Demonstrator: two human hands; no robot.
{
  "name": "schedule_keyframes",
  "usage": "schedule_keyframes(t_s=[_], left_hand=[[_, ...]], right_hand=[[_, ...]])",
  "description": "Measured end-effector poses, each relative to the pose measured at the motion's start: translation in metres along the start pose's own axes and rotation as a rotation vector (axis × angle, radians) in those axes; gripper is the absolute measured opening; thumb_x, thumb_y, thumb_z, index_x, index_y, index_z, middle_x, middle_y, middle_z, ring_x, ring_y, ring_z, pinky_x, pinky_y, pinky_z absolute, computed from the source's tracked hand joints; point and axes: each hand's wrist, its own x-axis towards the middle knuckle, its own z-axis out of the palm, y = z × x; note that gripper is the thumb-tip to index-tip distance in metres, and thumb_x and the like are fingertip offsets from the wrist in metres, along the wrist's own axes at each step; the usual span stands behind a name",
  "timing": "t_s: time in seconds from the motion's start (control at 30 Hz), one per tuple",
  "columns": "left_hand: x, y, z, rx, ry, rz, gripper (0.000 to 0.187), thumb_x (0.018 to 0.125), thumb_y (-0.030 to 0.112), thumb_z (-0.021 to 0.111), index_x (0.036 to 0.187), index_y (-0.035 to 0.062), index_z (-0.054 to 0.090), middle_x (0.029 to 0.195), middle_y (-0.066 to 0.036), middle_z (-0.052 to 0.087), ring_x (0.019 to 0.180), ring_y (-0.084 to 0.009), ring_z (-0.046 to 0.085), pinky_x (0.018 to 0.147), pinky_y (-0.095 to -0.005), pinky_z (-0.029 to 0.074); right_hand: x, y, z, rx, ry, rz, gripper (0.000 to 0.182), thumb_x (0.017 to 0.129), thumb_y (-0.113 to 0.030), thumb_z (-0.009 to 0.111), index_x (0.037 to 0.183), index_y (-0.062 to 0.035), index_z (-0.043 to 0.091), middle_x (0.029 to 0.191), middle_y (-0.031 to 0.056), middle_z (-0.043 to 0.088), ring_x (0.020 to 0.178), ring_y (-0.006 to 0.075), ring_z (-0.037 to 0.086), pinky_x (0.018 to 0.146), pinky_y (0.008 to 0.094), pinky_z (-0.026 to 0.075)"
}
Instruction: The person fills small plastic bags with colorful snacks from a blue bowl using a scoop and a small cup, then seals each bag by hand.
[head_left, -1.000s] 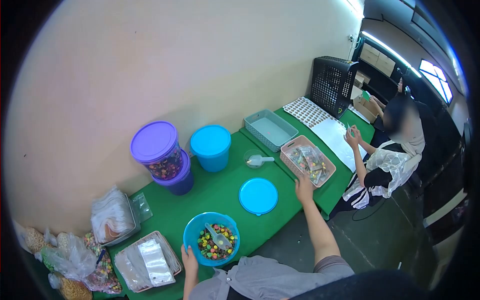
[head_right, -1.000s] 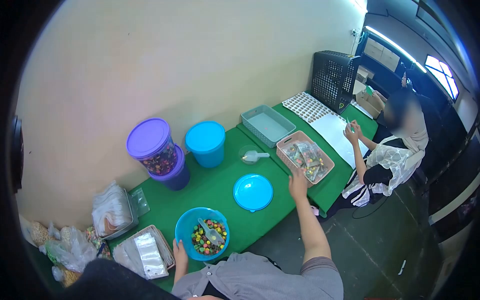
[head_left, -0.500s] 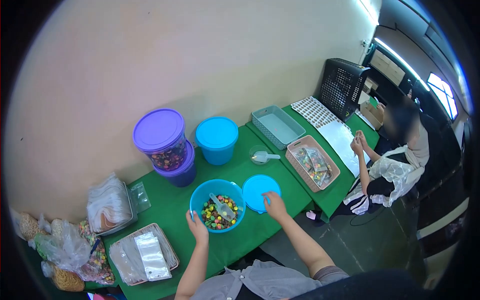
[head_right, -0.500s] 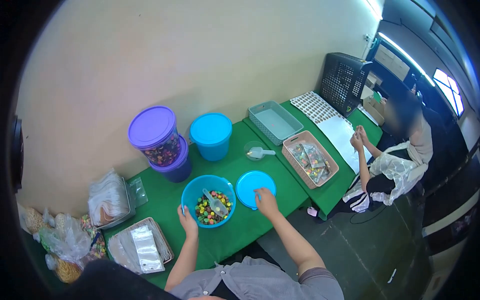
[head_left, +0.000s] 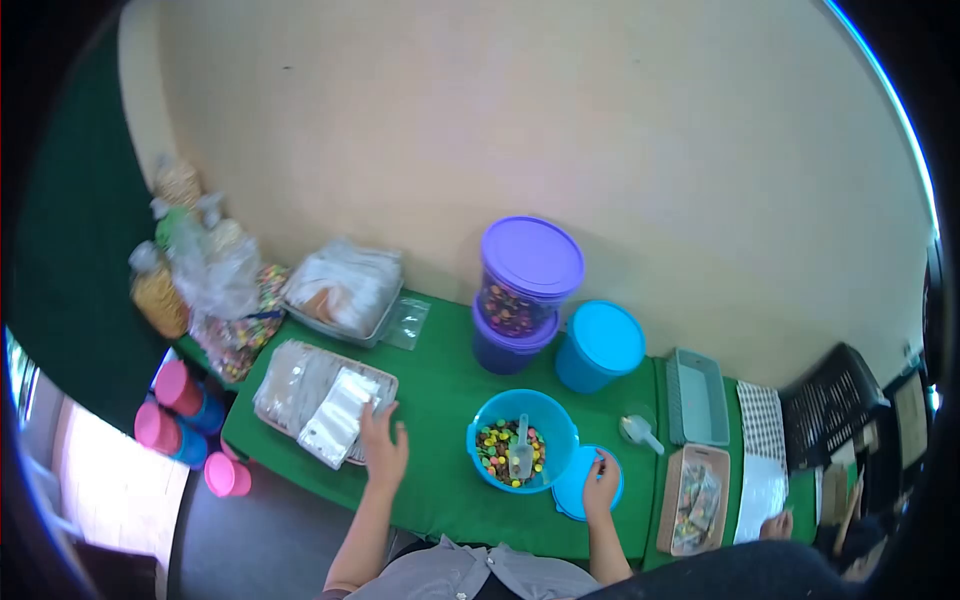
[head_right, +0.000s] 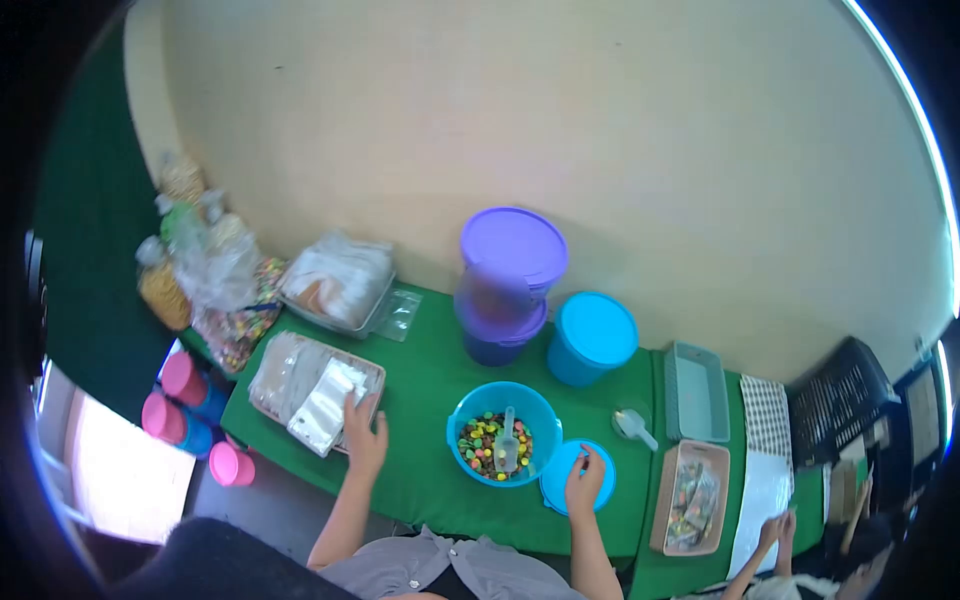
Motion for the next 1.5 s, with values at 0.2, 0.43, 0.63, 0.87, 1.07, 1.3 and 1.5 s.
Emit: schedule_keyframes(t_s=[0.2,0.43,0.63,0.87,1.07,1.3,1.5], left_hand=[[-0.010,-0.052,-0.056,0.340,-0.207,-0.190,0.059,0.075,0.003,0.064,0.132,0.0103,0.052,0.147,-0.028,0.031,0.135,-0.0454,0.031,0.112,-0.0478,0.028],[-0.022,-0.077,-0.042,0.346,-0.087,-0.109,0.035,0.081,0.004,0.059,0.111,0.0185,0.071,0.128,-0.017,0.057,0.120,-0.0369,0.051,0.104,-0.0430,0.040],[-0.004,-0.054,-0.059,0.241,0.085,-0.185,0.014,0.079,0.008,0.062,0.086,0.0107,0.075,0.089,-0.012,0.070,0.088,-0.0299,0.066,0.077,-0.0405,0.051],[0.000,-0.073,-0.033,0.486,-0.035,-0.262,0.014,0.076,0.007,0.062,0.084,0.0038,0.073,0.086,-0.015,0.070,0.078,-0.0308,0.068,0.070,-0.0415,0.051],[-0.003,0.066,-0.072,-0.016,0.516,0.291,0.014,0.080,-0.007,0.066,0.091,0.0019,0.068,0.087,-0.014,0.069,0.077,-0.0275,0.069,0.068,-0.0323,0.053],[-0.064,0.172,-0.031,-1.391,-0.443,-0.254,0.028,0.091,0.009,0.066,0.110,0.0062,0.047,0.102,-0.012,0.064,0.098,-0.0219,0.064,0.077,-0.0319,0.054],[-0.061,0.177,-0.021,-1.369,-0.597,-0.226,0.055,0.087,0.014,0.071,0.131,0.0045,0.038,0.121,-0.019,0.060,0.117,-0.0230,0.057,0.101,-0.0392,0.043]], right_hand=[[0.036,-0.112,-0.010,0.204,-0.041,-0.243,0.021,0.095,-0.006,0.049,0.109,-0.0020,0.063,0.096,0.0099,0.057,0.086,0.0186,0.056,0.079,0.0314,0.046],[-0.009,-0.149,0.017,0.488,-0.248,-0.276,0.023,0.091,-0.001,0.052,0.113,-0.0018,0.061,0.105,0.0101,0.050,0.093,0.0192,0.053,0.083,0.0314,0.045],[-0.026,-0.137,0.016,0.489,-0.235,-0.315,0.024,0.090,0.000,0.054,0.113,-0.0026,0.061,0.110,0.0105,0.047,0.095,0.0191,0.053,0.083,0.0302,0.045],[-0.017,-0.120,-0.011,0.454,-0.081,-0.175,0.030,0.091,-0.002,0.051,0.121,-0.0009,0.056,0.108,0.0115,0.051,0.095,0.0196,0.052,0.081,0.0308,0.045],[-0.032,-0.108,-0.018,0.582,-0.086,-0.094,0.041,0.099,-0.016,0.047,0.138,-0.0033,0.040,0.104,0.0071,0.054,0.095,0.0139,0.051,0.083,0.0293,0.044],[-0.041,-0.147,-0.044,1.141,-0.672,-0.121,0.049,0.098,-0.028,0.055,0.136,-0.0006,0.043,0.121,0.0111,0.054,0.113,0.0173,0.051,0.096,0.0328,0.041],[-0.039,-0.134,-0.072,0.780,-0.719,-0.067,0.022,0.096,-0.018,0.059,0.107,0.0008,0.061,0.099,0.0075,0.064,0.098,0.0190,0.060,0.086,0.0329,0.047]])
